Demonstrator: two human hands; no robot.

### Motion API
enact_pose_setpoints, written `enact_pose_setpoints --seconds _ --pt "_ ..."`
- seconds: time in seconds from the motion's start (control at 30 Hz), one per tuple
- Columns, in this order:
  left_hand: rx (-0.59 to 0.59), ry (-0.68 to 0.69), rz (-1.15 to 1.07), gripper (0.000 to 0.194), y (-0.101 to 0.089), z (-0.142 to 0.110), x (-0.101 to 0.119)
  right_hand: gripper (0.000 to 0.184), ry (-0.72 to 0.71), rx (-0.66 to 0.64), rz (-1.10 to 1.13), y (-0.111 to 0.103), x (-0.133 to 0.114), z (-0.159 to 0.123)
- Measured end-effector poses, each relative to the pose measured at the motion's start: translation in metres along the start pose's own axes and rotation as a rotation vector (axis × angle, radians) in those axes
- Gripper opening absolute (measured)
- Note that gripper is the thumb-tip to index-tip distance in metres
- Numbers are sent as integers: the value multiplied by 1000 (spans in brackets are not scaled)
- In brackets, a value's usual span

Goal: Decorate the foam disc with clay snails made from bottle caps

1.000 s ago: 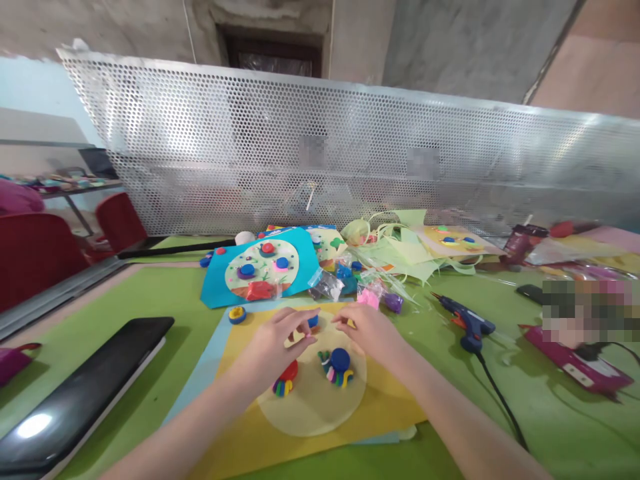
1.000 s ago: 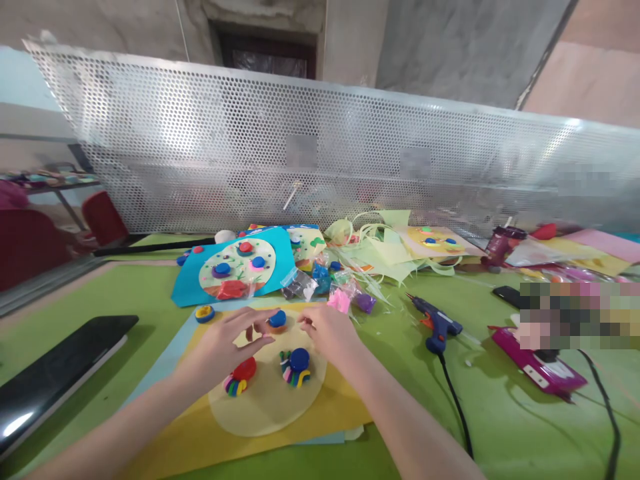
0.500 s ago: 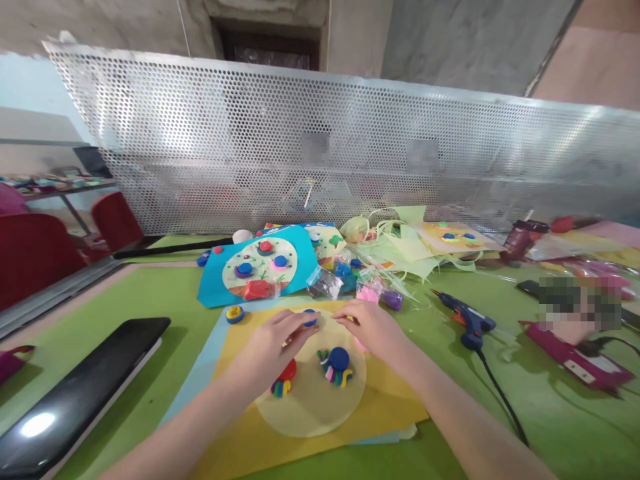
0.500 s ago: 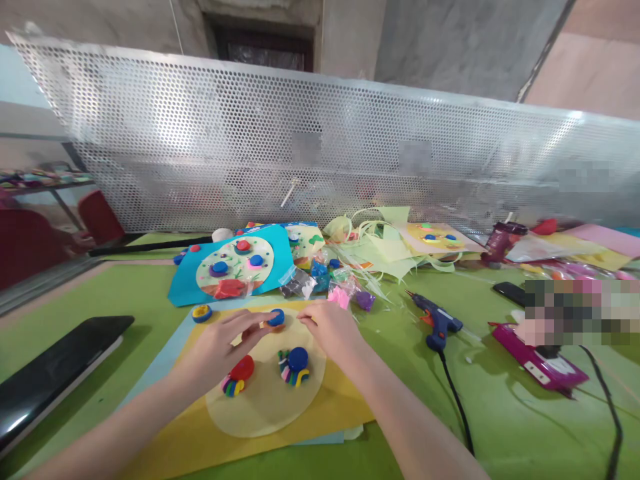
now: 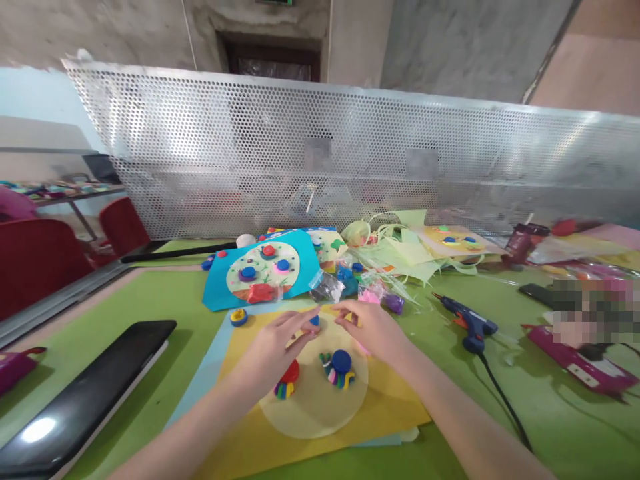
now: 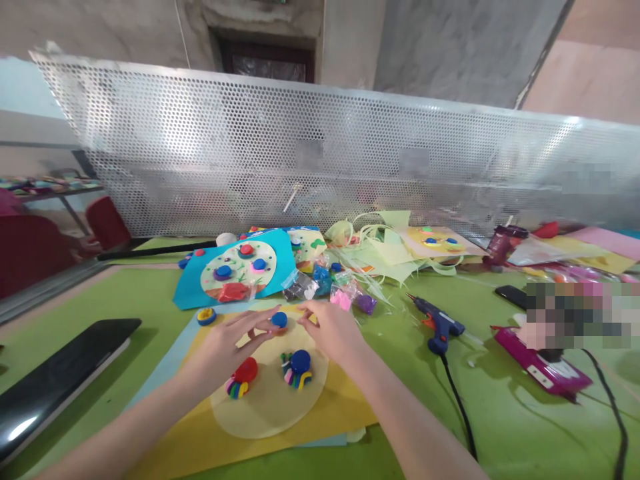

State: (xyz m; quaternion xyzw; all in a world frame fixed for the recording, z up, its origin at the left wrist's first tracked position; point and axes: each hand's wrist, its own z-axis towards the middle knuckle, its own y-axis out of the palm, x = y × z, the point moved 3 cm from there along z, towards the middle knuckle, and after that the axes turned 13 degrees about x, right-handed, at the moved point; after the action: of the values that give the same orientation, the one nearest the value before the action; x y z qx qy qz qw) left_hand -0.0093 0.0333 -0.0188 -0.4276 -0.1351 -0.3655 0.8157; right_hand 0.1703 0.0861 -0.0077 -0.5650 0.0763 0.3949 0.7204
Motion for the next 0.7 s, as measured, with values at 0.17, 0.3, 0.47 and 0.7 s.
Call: enact_pose_setpoints --seconds 0.17,0.3,0.47,0.7 --pt "17 -70 -37 39 -3 3 7 37 -109 -80 31 0 -14 -7" --pt "16 -168 -108 37 -5 6 12 46 -232 -132 -2 5 -20 -13" --pt "-18 -211 -142 34 -2 5 12 48 -304 -105 -22 4 -21 -13" --pt "34 -215 -91 32 -4 5 11 46 -283 -83 -42 1 -24 -13"
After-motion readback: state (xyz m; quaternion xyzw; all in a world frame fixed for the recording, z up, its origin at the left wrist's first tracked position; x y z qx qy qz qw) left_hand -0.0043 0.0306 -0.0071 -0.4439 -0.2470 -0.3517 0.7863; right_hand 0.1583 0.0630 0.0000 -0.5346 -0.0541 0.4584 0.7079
